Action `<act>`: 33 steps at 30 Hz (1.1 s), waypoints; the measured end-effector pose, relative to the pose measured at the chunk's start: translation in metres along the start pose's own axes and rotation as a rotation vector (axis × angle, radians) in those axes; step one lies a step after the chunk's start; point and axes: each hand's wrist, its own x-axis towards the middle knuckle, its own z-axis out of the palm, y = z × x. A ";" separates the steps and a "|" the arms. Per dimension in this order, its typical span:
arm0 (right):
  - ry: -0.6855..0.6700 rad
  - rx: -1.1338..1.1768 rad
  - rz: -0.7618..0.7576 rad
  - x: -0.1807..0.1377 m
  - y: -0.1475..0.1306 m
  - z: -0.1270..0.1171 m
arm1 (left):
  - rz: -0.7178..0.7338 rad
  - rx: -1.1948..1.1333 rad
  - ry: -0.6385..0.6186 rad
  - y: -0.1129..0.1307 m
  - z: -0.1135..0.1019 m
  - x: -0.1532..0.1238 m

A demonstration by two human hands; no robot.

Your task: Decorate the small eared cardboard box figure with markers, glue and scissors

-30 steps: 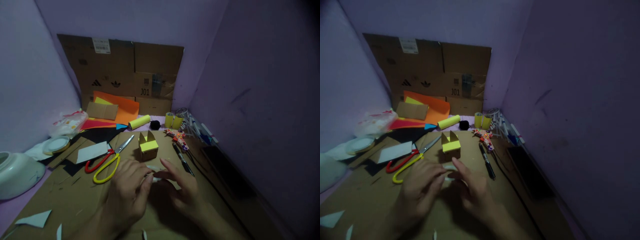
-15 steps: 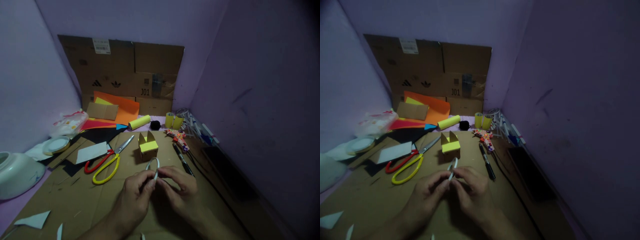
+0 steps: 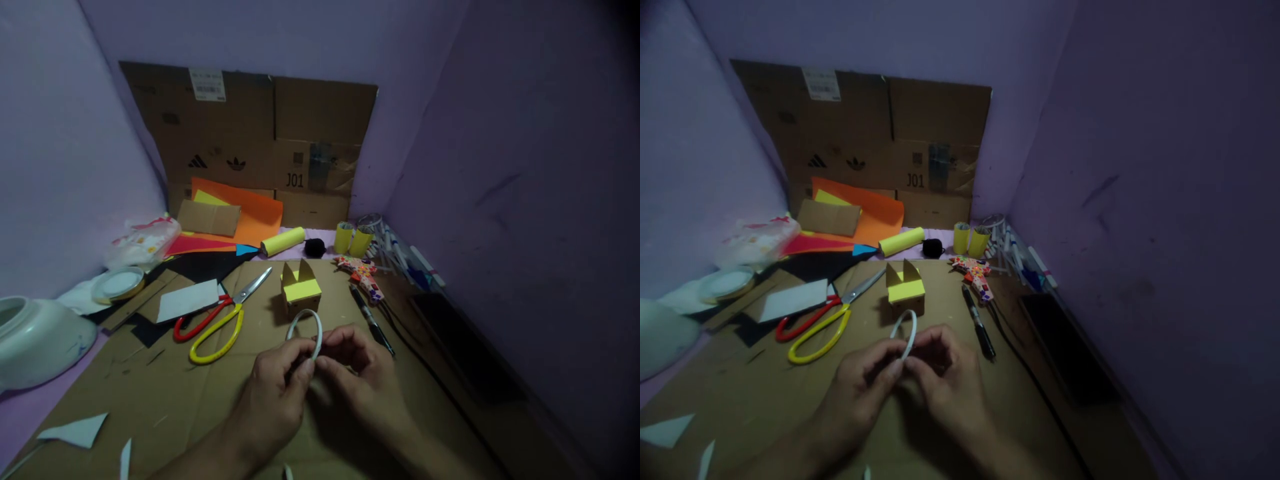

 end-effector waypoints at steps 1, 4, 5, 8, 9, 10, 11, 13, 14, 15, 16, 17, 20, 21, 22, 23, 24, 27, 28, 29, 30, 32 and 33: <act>0.005 -0.004 0.007 0.000 0.000 0.000 | 0.002 0.014 0.006 0.000 -0.001 0.000; 0.013 -0.064 -0.009 0.000 0.000 0.000 | 0.018 0.069 0.028 -0.002 -0.003 0.000; 0.018 -0.083 -0.019 -0.001 0.000 0.000 | 0.027 0.087 0.033 -0.001 -0.004 0.000; 0.021 -0.115 -0.050 -0.002 0.002 -0.001 | 0.071 0.141 0.054 0.000 -0.005 0.002; 0.021 -0.122 -0.058 -0.002 0.002 -0.001 | 0.090 0.159 0.061 0.000 -0.005 0.002; 0.022 -0.132 -0.062 -0.002 0.002 -0.001 | 0.108 0.179 0.067 0.000 -0.005 0.003; 0.022 -0.146 -0.067 -0.002 0.003 -0.001 | 0.124 0.200 0.069 0.000 -0.004 0.003; 0.008 -0.179 -0.087 -0.002 0.004 -0.002 | 0.149 0.237 0.077 0.000 -0.003 0.004; -0.006 -0.198 -0.109 -0.002 0.004 -0.003 | 0.157 0.249 0.080 -0.001 -0.003 0.004; -0.024 -0.217 -0.136 -0.001 0.005 -0.003 | 0.160 0.259 0.082 -0.002 -0.003 0.004; -0.039 -0.236 -0.163 -0.001 0.006 -0.004 | 0.163 0.268 0.083 -0.002 -0.002 0.003; -0.051 -0.253 -0.184 -0.001 0.006 -0.004 | 0.167 0.276 0.084 -0.003 -0.003 0.003; -0.068 -0.287 -0.197 0.000 0.006 -0.005 | 0.200 0.306 0.084 -0.004 -0.003 0.003; -0.069 -0.297 -0.189 0.000 0.006 -0.005 | 0.218 0.317 0.087 -0.004 -0.002 0.003; -0.072 -0.307 -0.180 0.001 0.006 -0.005 | 0.237 0.328 0.091 -0.004 -0.002 0.003; -0.078 -0.316 -0.173 0.001 0.006 -0.005 | 0.257 0.338 0.098 -0.003 -0.002 0.003; -0.088 -0.322 -0.168 0.001 0.006 -0.005 | 0.276 0.348 0.107 -0.003 -0.001 0.003; -0.135 -0.322 -0.157 0.000 0.006 -0.005 | 0.304 0.367 0.126 -0.002 0.000 0.004; -0.146 -0.318 -0.149 -0.001 0.006 -0.005 | 0.296 0.368 0.127 -0.001 0.001 0.003; -0.153 -0.315 -0.139 -0.001 0.006 -0.005 | 0.280 0.362 0.127 -0.001 0.001 0.003; -0.158 -0.314 -0.134 -0.002 0.006 -0.005 | 0.263 0.352 0.124 -0.001 0.001 0.003; -0.163 -0.312 -0.143 -0.003 0.005 -0.004 | 0.241 0.323 0.118 -0.001 0.002 0.002; -0.169 -0.310 -0.156 -0.004 0.005 -0.004 | 0.237 0.307 0.117 -0.001 0.002 0.001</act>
